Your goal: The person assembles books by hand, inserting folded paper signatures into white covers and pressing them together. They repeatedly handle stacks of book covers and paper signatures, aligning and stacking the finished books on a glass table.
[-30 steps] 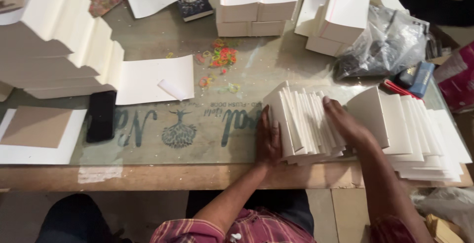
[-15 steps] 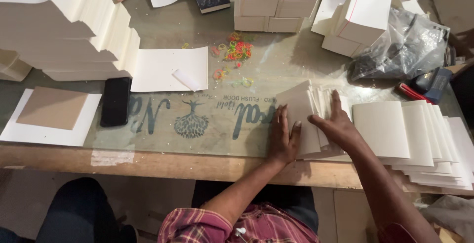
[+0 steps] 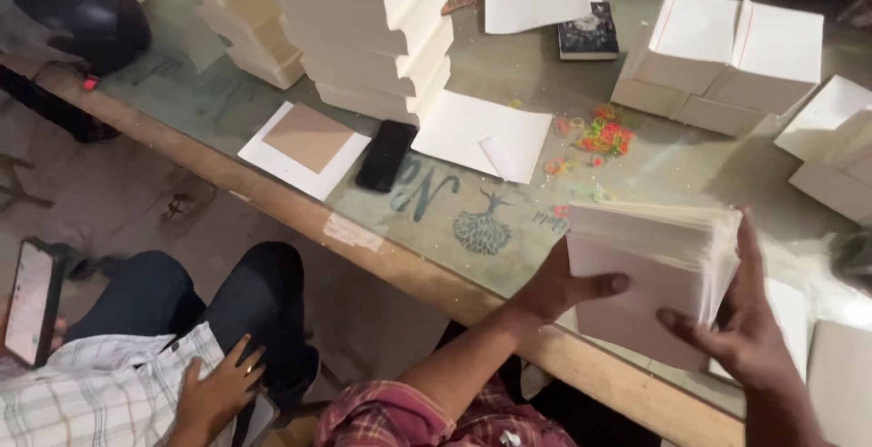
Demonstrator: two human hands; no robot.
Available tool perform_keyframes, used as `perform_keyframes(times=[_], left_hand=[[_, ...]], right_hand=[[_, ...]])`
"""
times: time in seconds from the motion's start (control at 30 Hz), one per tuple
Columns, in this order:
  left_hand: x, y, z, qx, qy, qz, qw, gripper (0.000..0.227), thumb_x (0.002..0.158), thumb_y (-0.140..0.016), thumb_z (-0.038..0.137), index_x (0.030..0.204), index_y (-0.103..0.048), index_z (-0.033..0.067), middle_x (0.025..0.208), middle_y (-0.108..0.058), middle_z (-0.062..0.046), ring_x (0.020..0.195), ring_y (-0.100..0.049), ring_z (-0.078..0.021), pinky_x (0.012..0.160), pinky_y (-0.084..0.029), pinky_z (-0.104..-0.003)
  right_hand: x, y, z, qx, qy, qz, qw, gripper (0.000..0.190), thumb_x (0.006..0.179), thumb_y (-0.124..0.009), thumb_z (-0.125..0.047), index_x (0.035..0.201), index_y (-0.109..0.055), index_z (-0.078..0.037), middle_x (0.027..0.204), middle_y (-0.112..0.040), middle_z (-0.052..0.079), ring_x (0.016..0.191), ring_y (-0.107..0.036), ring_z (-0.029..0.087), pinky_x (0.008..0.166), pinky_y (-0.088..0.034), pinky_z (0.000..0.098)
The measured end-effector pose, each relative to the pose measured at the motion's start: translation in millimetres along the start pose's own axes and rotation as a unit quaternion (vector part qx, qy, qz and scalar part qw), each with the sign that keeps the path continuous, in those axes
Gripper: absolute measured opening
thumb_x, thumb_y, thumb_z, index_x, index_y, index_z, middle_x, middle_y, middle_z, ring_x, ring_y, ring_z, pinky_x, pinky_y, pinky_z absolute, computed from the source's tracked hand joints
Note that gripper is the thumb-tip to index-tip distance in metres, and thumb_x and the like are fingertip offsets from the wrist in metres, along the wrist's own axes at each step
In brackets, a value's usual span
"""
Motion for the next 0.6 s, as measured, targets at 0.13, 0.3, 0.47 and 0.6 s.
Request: perform_keyframes(times=[0.13,0.3,0.47,0.6], left_hand=[[-3.4,22.0,11.4,0.164,-0.062,-0.051,0.983,0.115,0.073,-0.094,0.018,0.165,-0.026,0.0047,0.151,-0.051,-0.016,0.142,-0.05,-0.0252,0.118,-0.047,-0.041],[-21.0,28.9,-2.2,0.208,-0.061,-0.04,0.975,0.127,0.071,-0.097,0.02,0.165,-0.012,0.0096,0.156,-0.05,-0.012,0.147,-0.048,-0.0238,0.122,-0.042,-0.04],[-10.8,27.5,3.3,0.191,-0.043,-0.056,0.979,0.129,0.067,-0.097,0.024,0.163,-0.011,0.0131,0.155,-0.05,-0.009,0.146,-0.047,-0.0214,0.119,-0.044,-0.04],[-3.7,26.1,-8.3,0.147,-0.006,-0.007,0.989,0.112,0.069,-0.098,0.022,0.16,-0.034,0.0109,0.151,-0.054,-0.011,0.143,-0.049,-0.0223,0.117,-0.047,-0.042]], right_hand=[[-11.3,-20.3,129.3,0.124,-0.188,-0.079,0.971,0.098,0.061,-0.086,-0.014,0.147,-0.039,-0.007,0.125,-0.067,0.014,0.108,-0.068,0.027,0.086,-0.06,0.0413],[-53.2,-28.2,194.4,0.182,-0.188,-0.086,0.961,0.067,0.069,-0.087,-0.006,0.132,-0.068,0.004,0.108,-0.073,0.017,0.089,-0.068,0.025,0.073,-0.059,0.0393],[-28.6,-31.1,138.5,-0.092,-0.243,-0.089,0.962,0.061,0.066,-0.089,-0.011,0.123,-0.07,-0.004,0.112,-0.078,0.013,0.102,-0.073,0.024,0.084,-0.062,0.0384],[-15.4,-42.7,45.6,-0.338,-0.081,-0.107,0.932,0.087,0.064,-0.096,-0.021,0.14,-0.056,-0.008,0.142,-0.057,0.019,0.129,-0.056,0.033,0.104,-0.05,0.042]])
Point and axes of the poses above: each hand's wrist, its own x-axis towards the middle knuckle, its own y-axis out of the back of the hand, z = x × y, the point moved 4 cm from there along x, towards the middle knuckle
